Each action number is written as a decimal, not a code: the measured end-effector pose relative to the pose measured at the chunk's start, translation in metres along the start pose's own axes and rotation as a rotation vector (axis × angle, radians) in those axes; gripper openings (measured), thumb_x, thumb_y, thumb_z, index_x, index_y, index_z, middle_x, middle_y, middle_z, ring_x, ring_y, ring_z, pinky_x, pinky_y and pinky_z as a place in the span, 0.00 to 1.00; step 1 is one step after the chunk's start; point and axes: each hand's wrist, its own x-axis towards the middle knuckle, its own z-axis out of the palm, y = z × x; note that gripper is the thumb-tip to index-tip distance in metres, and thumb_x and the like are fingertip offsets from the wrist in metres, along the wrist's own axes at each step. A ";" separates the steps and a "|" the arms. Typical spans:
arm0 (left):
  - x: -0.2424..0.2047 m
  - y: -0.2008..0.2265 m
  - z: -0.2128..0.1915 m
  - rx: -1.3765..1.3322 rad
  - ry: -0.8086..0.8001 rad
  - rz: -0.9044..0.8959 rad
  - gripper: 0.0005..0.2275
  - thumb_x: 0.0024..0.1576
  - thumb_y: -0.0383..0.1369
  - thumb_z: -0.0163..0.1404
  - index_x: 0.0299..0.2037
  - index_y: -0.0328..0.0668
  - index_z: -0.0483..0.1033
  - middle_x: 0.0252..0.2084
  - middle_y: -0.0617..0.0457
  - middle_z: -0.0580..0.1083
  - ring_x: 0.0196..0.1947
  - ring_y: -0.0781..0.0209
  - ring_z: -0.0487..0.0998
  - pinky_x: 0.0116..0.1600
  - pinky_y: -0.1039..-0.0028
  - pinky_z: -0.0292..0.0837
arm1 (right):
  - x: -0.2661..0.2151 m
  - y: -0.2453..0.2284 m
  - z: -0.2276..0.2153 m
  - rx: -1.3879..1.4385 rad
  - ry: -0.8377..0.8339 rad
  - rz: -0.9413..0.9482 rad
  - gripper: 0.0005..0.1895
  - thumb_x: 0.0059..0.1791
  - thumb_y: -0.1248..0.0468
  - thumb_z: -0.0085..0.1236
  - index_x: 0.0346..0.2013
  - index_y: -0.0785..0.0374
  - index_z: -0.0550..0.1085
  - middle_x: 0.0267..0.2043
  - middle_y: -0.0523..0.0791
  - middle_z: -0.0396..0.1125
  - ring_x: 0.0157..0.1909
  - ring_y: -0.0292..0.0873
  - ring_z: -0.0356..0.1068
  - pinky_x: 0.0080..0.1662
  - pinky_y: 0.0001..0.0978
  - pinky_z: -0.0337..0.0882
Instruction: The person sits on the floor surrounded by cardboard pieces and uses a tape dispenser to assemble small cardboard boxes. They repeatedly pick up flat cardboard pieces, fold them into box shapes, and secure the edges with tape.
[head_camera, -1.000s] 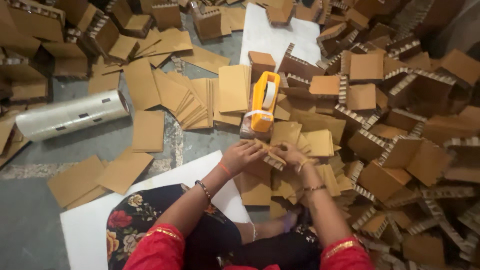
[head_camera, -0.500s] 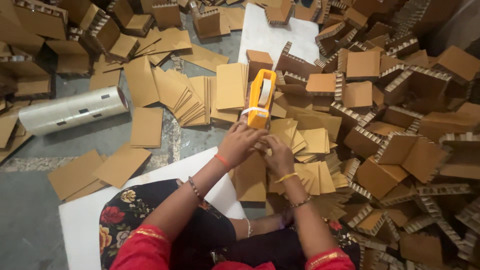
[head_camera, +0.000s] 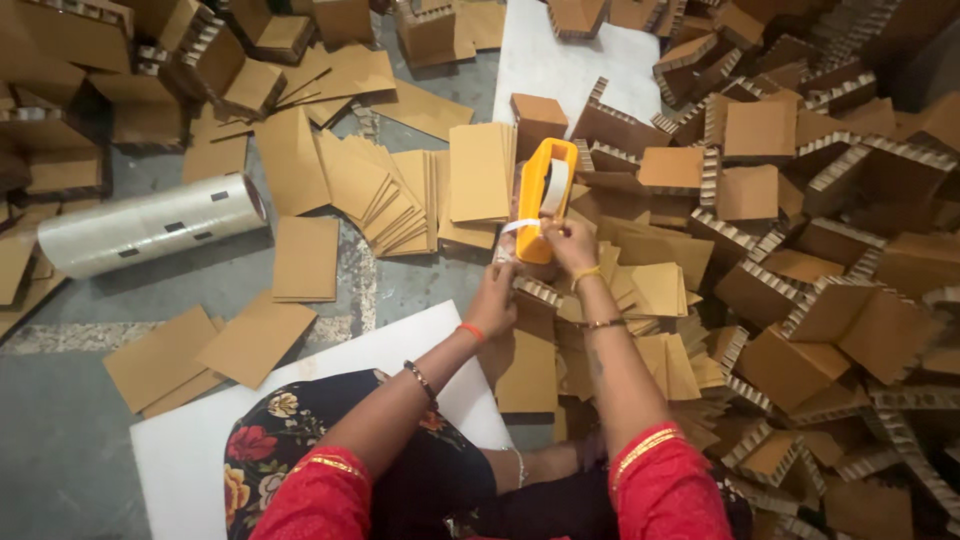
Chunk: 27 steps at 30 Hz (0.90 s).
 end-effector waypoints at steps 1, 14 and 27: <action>0.000 0.003 0.000 0.002 0.007 -0.048 0.28 0.44 0.17 0.47 0.59 0.44 0.66 0.57 0.35 0.65 0.60 0.32 0.67 0.64 0.57 0.67 | 0.001 -0.008 0.003 0.049 0.011 0.006 0.17 0.52 0.51 0.63 0.31 0.63 0.78 0.28 0.39 0.69 0.33 0.33 0.65 0.35 0.28 0.65; 0.005 0.004 0.003 -0.052 0.032 -0.154 0.27 0.44 0.16 0.47 0.57 0.42 0.65 0.55 0.34 0.63 0.55 0.33 0.68 0.58 0.57 0.69 | -0.149 -0.003 -0.007 -0.455 -0.016 0.399 0.27 0.49 0.43 0.68 0.26 0.67 0.79 0.25 0.55 0.70 0.26 0.48 0.67 0.36 0.38 0.68; 0.002 0.029 -0.006 0.125 0.063 -0.193 0.27 0.46 0.17 0.47 0.58 0.46 0.66 0.59 0.36 0.65 0.54 0.29 0.72 0.57 0.51 0.70 | -0.053 -0.020 -0.023 0.130 -0.203 0.346 0.21 0.49 0.47 0.65 0.34 0.64 0.82 0.22 0.35 0.66 0.24 0.30 0.60 0.26 0.24 0.59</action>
